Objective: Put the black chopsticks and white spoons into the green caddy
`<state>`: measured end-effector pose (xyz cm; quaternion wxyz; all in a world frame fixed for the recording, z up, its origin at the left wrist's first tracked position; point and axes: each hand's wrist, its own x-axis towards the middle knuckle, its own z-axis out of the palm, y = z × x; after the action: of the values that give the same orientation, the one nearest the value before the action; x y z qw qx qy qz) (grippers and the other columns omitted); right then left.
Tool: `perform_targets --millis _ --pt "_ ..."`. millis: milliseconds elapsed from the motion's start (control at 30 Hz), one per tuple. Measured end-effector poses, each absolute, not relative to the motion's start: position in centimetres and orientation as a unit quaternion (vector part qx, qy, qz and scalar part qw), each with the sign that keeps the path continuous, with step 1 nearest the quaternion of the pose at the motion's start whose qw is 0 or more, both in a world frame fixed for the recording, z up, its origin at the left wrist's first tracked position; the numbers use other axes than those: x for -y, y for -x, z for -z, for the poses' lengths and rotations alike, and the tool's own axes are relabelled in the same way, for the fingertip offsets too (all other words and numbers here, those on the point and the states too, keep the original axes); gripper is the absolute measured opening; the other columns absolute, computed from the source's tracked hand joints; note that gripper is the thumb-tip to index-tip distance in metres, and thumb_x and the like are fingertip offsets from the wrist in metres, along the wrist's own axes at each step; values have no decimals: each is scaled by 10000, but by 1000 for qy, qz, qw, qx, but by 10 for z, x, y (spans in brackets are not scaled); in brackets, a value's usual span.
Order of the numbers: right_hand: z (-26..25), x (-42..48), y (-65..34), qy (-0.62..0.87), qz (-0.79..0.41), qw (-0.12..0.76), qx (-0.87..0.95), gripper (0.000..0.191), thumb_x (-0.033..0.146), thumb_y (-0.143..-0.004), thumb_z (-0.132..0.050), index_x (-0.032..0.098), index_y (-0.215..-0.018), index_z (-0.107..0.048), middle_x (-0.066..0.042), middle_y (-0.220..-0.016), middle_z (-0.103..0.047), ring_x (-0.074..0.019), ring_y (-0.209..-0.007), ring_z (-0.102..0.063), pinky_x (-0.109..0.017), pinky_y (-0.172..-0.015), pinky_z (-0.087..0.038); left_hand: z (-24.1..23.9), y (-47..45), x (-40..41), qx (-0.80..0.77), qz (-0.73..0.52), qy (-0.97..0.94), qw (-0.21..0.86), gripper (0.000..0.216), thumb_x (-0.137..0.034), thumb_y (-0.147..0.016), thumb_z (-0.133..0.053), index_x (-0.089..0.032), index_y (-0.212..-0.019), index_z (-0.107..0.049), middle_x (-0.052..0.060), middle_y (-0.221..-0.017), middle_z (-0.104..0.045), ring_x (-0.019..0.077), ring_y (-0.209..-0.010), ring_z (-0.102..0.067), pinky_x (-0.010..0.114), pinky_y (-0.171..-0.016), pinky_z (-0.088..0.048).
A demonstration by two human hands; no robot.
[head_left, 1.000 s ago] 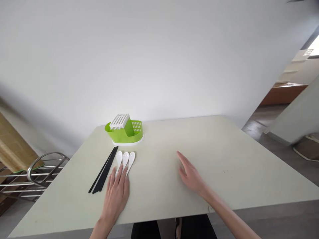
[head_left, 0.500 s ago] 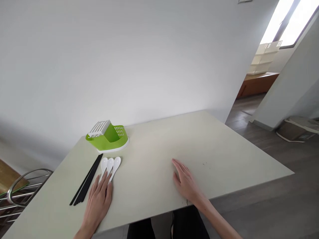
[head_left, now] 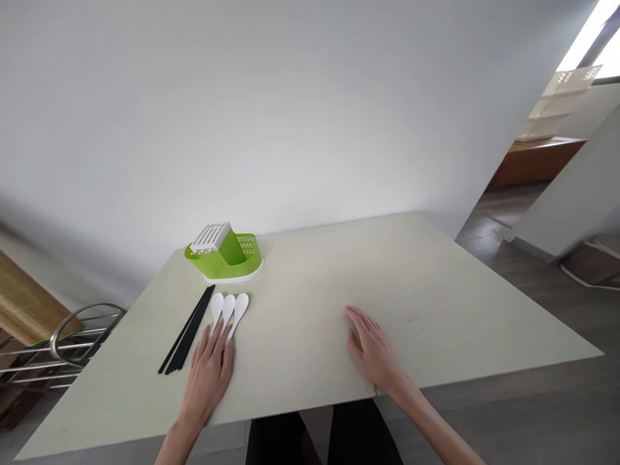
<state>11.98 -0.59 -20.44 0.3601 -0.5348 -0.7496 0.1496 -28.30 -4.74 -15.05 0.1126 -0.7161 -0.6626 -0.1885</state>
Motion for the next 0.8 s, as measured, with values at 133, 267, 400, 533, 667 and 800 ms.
perform_targets --millis 133,267,400,533,667,800 --pt "206 9 -123 534 -148 344 757 502 353 -1101 -383 317 -1602 -383 -97 -1593 -530 -292 -1464 -514 -536 -1146 -505 153 279 51 664 185 717 102 557 -381 -1093 -357 -294 -1642 -360 84 -1711 -364 343 -1610 -246 590 -1226 -382" --pt "204 12 -127 545 -150 327 757 503 378 -1095 -393 313 -1593 -393 -88 -1593 -534 -288 -1460 -519 -519 -1141 -513 152 272 54 677 192 704 95 568 -374 -1095 -360 -296 -1656 -321 87 -1721 -343 360 -1616 -216 604 -1228 -370" --pt "199 11 -125 539 -164 315 764 446 389 -1089 -390 300 -1516 -483 -90 -1576 -551 -291 -1440 -540 -523 -1147 -503 147 264 58 669 205 708 95 560 -360 -1093 -364 -252 -1642 -344 104 -1724 -334 356 -1626 -174 605 -1248 -345" --pt "189 5 -110 529 -204 304 765 422 383 -1076 -402 279 -1469 -513 -106 -1570 -548 -305 -1437 -535 -532 -1142 -500 140 269 59 671 249 693 91 523 -347 -1094 -353 -242 -1604 -402 110 -1697 -387 328 -1628 -187 600 -1266 -317" --pt "177 3 -79 505 -231 314 770 413 348 -1061 -408 265 -1453 -506 -112 -1551 -556 -297 -1436 -530 -535 -1155 -489 133 293 62 706 298 638 76 489 -369 -1092 -346 -190 -1521 -499 152 -1622 -481 325 -1594 -289 586 -1254 -342" --pt "168 1 -49 470 -242 328 783 381 316 -1056 -411 271 -1418 -523 -110 -1506 -580 -279 -1409 -552 -514 -1147 -500 132 318 69 722 273 628 92 504 -415 -1073 -390 -191 -1502 -531 149 -1624 -476 354 -1594 -271 603 -1247 -332"
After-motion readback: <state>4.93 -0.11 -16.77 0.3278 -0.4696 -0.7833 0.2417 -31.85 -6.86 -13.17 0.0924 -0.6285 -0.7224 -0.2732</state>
